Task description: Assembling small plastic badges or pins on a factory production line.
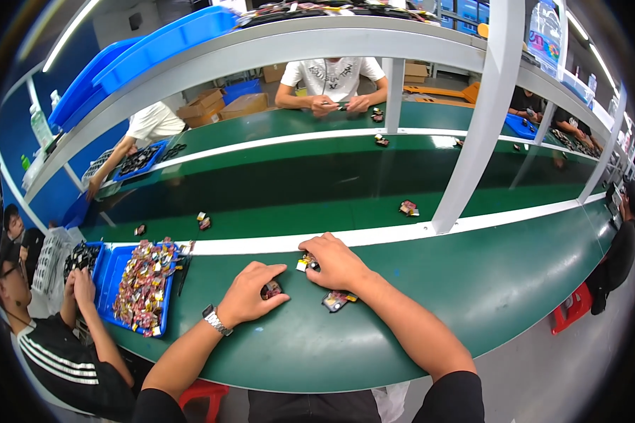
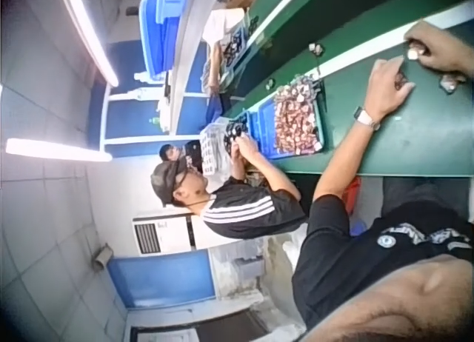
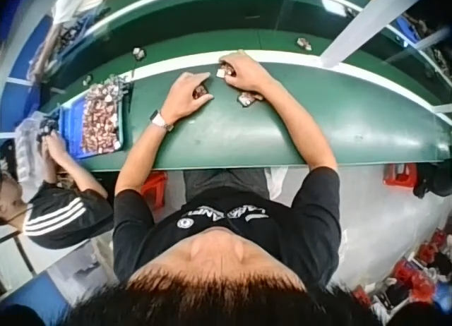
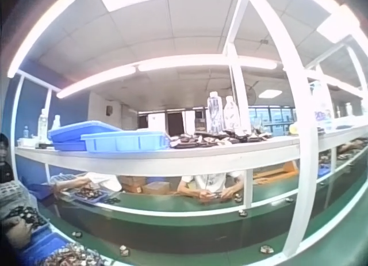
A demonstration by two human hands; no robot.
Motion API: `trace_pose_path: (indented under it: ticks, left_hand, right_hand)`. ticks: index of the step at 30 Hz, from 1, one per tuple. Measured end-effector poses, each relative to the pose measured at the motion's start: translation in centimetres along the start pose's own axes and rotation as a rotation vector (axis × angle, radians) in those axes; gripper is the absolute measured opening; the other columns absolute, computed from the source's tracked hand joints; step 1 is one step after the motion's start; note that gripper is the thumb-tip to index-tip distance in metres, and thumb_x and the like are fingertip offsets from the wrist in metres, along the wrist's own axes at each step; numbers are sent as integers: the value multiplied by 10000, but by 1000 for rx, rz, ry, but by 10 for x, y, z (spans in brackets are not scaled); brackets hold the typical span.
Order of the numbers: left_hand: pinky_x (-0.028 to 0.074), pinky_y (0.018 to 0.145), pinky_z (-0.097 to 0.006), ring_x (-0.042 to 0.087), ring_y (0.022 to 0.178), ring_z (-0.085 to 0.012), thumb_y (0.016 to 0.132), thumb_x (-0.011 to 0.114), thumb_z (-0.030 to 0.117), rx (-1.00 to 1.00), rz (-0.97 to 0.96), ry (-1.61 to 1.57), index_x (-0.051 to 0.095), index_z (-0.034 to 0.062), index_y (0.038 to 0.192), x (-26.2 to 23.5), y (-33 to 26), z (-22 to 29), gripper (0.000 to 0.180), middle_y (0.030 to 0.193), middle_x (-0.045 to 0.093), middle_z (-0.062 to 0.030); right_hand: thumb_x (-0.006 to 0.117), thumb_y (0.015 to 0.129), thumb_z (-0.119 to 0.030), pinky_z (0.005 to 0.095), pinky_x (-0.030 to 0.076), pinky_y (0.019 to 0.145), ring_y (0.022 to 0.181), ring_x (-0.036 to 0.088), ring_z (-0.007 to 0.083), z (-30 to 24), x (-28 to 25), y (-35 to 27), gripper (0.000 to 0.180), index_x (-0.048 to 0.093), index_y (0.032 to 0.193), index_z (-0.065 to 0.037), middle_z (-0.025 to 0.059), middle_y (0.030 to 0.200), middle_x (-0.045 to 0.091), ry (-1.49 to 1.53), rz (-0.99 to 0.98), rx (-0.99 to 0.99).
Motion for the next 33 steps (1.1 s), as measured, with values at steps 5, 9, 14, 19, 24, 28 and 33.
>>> trace_pose_path:
  ticks: [5, 9, 14, 19, 24, 28, 33]
  left_hand:
    - [507, 744, -328, 604, 809, -220, 844, 706, 213, -138, 97, -110, 645, 65, 1217, -11, -4, -13, 406, 955, 660, -126]
    - [521, 781, -303, 642, 850, -181, 905, 646, 153, -326, 98, -244, 643, 21, 1201, -6, 4, -40, 325, 1029, 705, -132]
    - [532, 842, -289, 672, 961, -149, 939, 613, 129, -388, -19, -426, 609, -25, 1232, 0, 1, -38, 331, 1082, 714, -142]
    - [520, 909, -301, 655, 1009, -152, 970, 586, 134, -406, -54, -645, 589, -45, 1253, 0, -7, -51, 335, 1138, 690, -124]
    - [496, 961, -313, 632, 1070, -159, 965, 578, 93, -364, -214, -1062, 541, -37, 1318, -2, -4, -49, 378, 1173, 663, -102]
    - [505, 970, -331, 622, 1102, -157, 948, 589, 45, -292, -196, -1153, 437, -34, 1403, -3, -5, -46, 486, 1230, 635, -121]
    - [548, 917, -303, 632, 1087, -152, 946, 583, 19, -453, -68, -1202, 420, -4, 1427, 3, -3, -39, 508, 1228, 636, -135]
  right_hand:
    - [709, 769, -169, 423, 420, 1045, 1182, 535, 328, -21, 9, -3, 563, 550, 1285, -7, 173, 1265, 580, 146, 21, -64]
    - [736, 800, -208, 410, 463, 981, 1131, 573, 320, -29, 14, 5, 506, 588, 1250, -27, 188, 1177, 610, 11, 30, 328]
    - [712, 850, -94, 319, 522, 764, 801, 642, 190, -43, 27, 9, 164, 649, 962, 10, 100, 883, 669, 234, -47, 358]
    - [696, 849, -24, 303, 521, 751, 800, 638, 173, -59, 28, 9, 145, 626, 974, -4, 85, 875, 657, 388, 62, 231]
    - [709, 832, -3, 300, 529, 758, 835, 654, 181, -62, 30, 10, 159, 625, 967, -6, 86, 922, 650, 329, 187, 103]
    - [708, 830, -5, 310, 544, 757, 846, 660, 203, -60, 32, 11, 144, 638, 955, -5, 93, 980, 635, 385, 301, 20]
    - [726, 816, -37, 318, 557, 750, 856, 655, 232, -68, 31, 9, 176, 662, 980, -33, 80, 1037, 621, 54, 440, -159]
Point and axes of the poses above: each hand's wrist, its own y-axis towards the middle knuckle, its own x-axis out of the palm, z = x × y, the point moved 1 cm from there along y, towards the middle knuckle
